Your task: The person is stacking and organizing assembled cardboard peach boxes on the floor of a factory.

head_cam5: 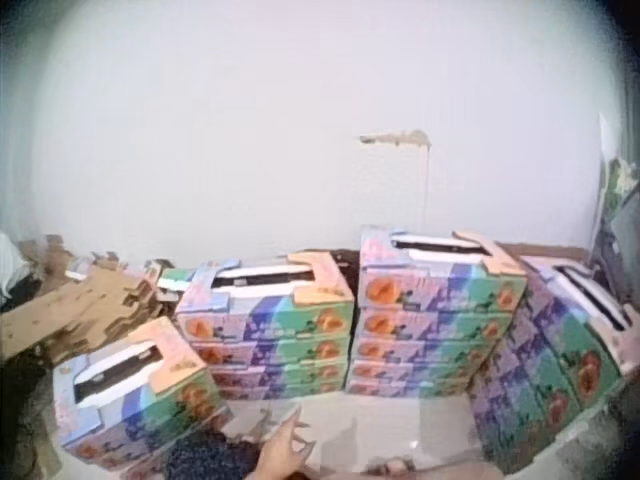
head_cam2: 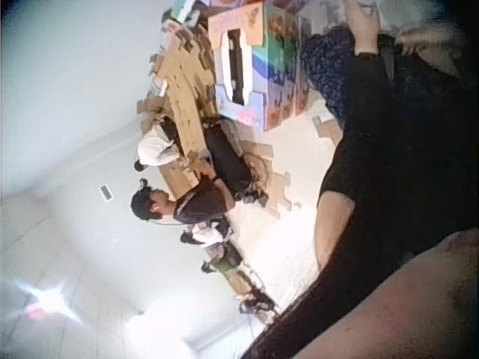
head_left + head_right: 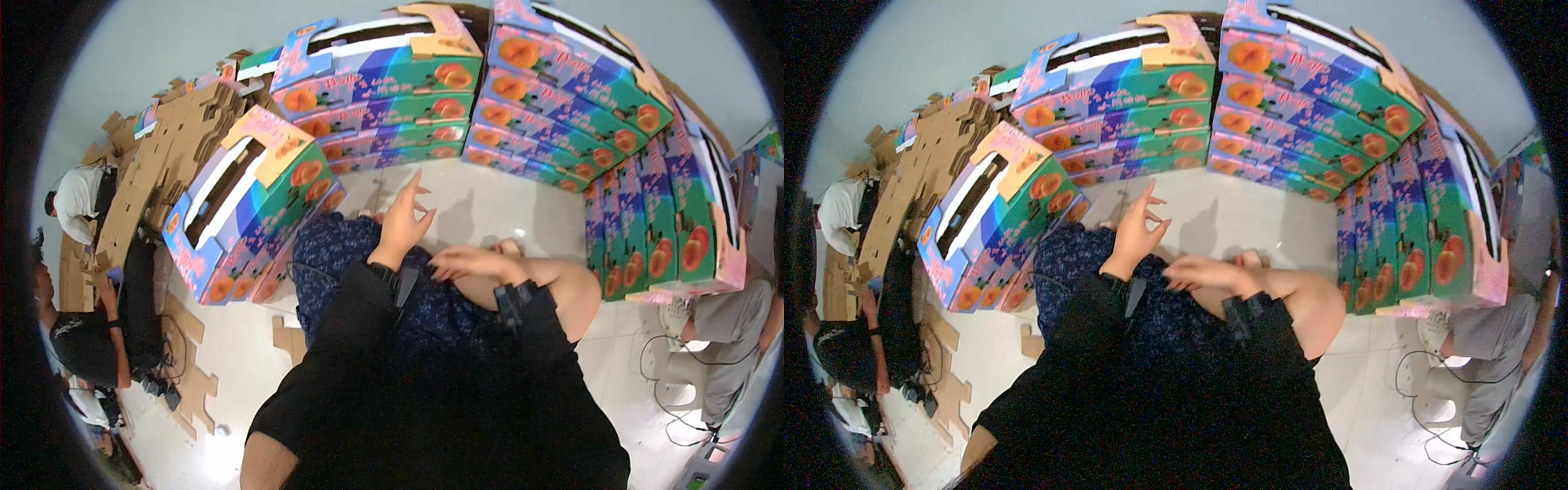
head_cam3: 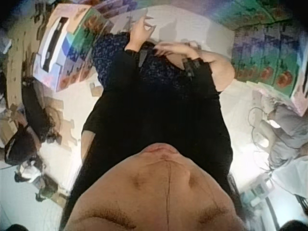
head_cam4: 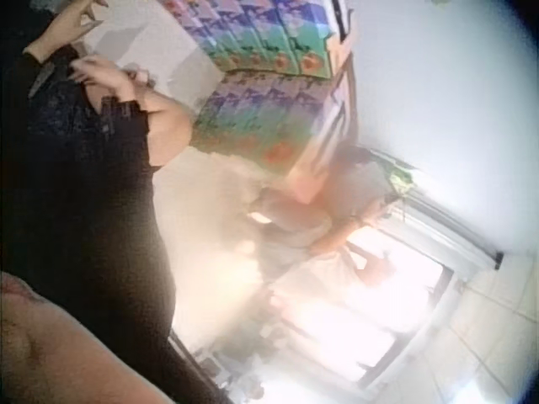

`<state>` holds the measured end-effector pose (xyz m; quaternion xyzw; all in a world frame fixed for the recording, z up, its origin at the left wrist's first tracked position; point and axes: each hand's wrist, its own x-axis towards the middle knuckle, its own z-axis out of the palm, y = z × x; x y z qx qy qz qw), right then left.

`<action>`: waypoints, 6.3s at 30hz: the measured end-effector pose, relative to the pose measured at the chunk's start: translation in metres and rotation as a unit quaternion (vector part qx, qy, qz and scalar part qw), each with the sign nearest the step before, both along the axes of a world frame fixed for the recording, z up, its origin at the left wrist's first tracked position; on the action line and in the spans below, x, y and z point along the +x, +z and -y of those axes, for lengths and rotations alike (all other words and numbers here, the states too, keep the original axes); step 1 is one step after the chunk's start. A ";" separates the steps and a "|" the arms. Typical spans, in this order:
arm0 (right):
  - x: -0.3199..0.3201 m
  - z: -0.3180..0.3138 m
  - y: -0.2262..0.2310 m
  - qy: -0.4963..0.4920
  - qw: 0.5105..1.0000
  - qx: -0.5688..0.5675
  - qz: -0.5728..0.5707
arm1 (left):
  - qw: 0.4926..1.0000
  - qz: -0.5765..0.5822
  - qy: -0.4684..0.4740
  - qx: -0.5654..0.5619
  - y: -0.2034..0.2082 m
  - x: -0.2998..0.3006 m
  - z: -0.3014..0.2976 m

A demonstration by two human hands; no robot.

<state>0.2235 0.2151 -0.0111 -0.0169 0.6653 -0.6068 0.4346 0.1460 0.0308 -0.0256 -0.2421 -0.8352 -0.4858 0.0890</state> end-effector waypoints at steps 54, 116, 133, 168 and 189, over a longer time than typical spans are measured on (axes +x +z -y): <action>-0.024 -0.010 -0.095 -0.533 0.828 0.090 -0.150 | 0.968 0.044 -0.180 -0.171 -0.034 -0.005 0.000; -0.019 0.015 -0.056 -0.389 0.843 0.231 -0.290 | 0.979 0.082 -0.107 -0.151 -0.005 0.001 -0.009; -0.016 0.021 -0.044 -0.395 0.815 0.194 -0.378 | 0.852 -0.386 0.353 0.026 0.093 -0.008 0.084; 0.000 0.020 -0.011 -0.267 0.863 0.146 -0.403 | 0.817 -0.228 0.417 -0.326 0.107 0.066 0.274; 0.089 0.022 0.123 -0.359 0.862 -0.261 -0.246 | 0.884 -0.368 0.097 -0.272 0.188 0.119 0.154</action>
